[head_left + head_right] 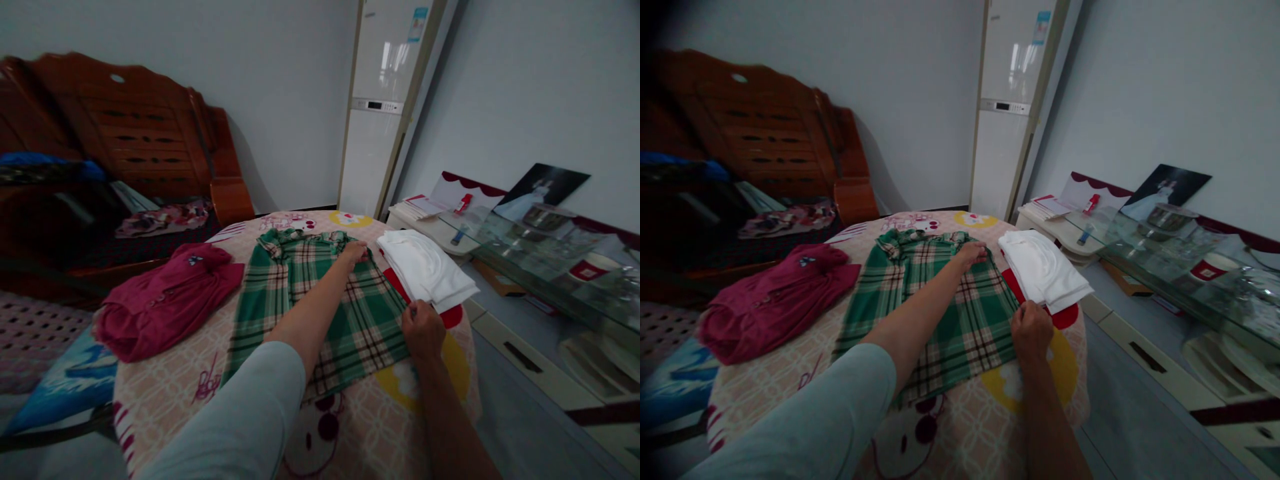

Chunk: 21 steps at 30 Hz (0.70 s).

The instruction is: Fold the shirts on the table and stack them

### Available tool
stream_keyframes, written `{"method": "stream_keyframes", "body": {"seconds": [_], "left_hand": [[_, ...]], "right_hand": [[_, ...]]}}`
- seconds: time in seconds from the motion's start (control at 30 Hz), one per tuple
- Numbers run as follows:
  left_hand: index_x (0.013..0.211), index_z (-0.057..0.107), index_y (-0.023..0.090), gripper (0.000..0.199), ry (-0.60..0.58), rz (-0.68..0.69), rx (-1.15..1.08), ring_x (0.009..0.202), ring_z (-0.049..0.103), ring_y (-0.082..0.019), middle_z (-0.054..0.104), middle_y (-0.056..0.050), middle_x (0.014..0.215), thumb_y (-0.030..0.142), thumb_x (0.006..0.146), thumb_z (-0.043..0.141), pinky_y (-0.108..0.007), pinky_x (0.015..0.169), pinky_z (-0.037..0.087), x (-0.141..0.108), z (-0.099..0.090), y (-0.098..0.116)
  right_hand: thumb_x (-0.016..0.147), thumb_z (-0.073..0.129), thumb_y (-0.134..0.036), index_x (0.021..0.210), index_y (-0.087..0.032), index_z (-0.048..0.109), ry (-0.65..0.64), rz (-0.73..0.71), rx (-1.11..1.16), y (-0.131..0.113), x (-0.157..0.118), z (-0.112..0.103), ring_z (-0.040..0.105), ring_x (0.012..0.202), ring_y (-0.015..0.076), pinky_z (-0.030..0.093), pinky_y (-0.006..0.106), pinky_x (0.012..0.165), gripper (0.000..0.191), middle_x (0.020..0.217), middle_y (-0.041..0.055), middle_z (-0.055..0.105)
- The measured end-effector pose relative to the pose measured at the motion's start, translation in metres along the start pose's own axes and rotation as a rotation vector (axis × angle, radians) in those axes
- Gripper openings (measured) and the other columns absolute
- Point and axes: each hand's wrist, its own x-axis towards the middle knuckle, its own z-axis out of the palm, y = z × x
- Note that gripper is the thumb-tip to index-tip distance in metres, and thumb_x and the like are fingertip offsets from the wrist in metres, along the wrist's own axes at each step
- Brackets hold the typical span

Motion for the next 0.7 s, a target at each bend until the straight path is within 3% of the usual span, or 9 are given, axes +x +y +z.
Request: {"method": "stream_keyframes", "body": {"seconds": [0.07, 0.17, 0.33, 0.5, 0.7], "left_hand": [[0.123, 0.058, 0.011, 0.029, 0.033, -0.039, -0.028, 0.102, 0.064, -0.016, 0.063, -0.013, 0.125, 0.017, 0.098, 0.044, -0.028, 0.084, 0.055, -0.005, -0.024, 0.007], [0.117, 0.061, 0.011, 0.028, 0.078, -0.061, -0.050, 0.102, 0.065, -0.012, 0.063, -0.013, 0.129, 0.015, 0.097, 0.043, -0.021, 0.082, 0.053, -0.017, -0.069, 0.012], [0.106, 0.066, 0.014, 0.025, 0.102, -0.075, -0.017, 0.100, 0.068, -0.014, 0.069, -0.011, 0.121, 0.018, 0.095, 0.044, -0.024, 0.085, 0.055, -0.047, -0.126, 0.001], [0.100, 0.068, 0.013, 0.019, 0.120, -0.100, -0.006, 0.093, 0.070, -0.017, 0.073, -0.012, 0.104, 0.021, 0.092, 0.053, -0.031, 0.087, 0.057, -0.064, -0.144, -0.021], [0.092, 0.067, 0.012, 0.014, 0.152, -0.059, -0.223, 0.082, 0.069, -0.015, 0.072, -0.009, 0.095, 0.023, 0.087, 0.061, -0.034, 0.085, 0.057, -0.059, -0.147, -0.029]], "right_hand": [[0.089, 0.048, -0.020, 0.086, -0.016, 0.063, 0.014, -0.041, 0.103, -0.012, -0.003, -0.008, 0.059, 0.073, 0.0212, 0.037, 0.030, 0.069, 0.016, 0.079, 0.0095, 0.068], [0.090, 0.047, -0.021, 0.088, -0.017, 0.065, -0.001, -0.157, 0.297, -0.035, -0.012, -0.015, 0.062, 0.075, 0.0205, 0.040, 0.029, 0.070, 0.019, 0.082, 0.0096, 0.071], [0.086, 0.052, -0.017, 0.087, -0.018, 0.067, -0.187, -0.310, 0.556, -0.083, -0.037, -0.014, 0.065, 0.075, 0.0192, 0.044, 0.027, 0.071, 0.015, 0.082, 0.0070, 0.072], [0.071, 0.058, -0.004, 0.090, -0.016, 0.070, -0.468, -0.352, 0.612, -0.106, -0.050, -0.008, 0.066, 0.080, 0.0202, 0.048, 0.030, 0.076, 0.025, 0.089, 0.0081, 0.074], [0.068, 0.057, -0.003, 0.085, -0.018, 0.072, -0.568, -0.318, 0.762, -0.107, -0.045, -0.016, 0.064, 0.073, 0.0162, 0.049, 0.026, 0.069, 0.027, 0.079, 0.0037, 0.072]]}}
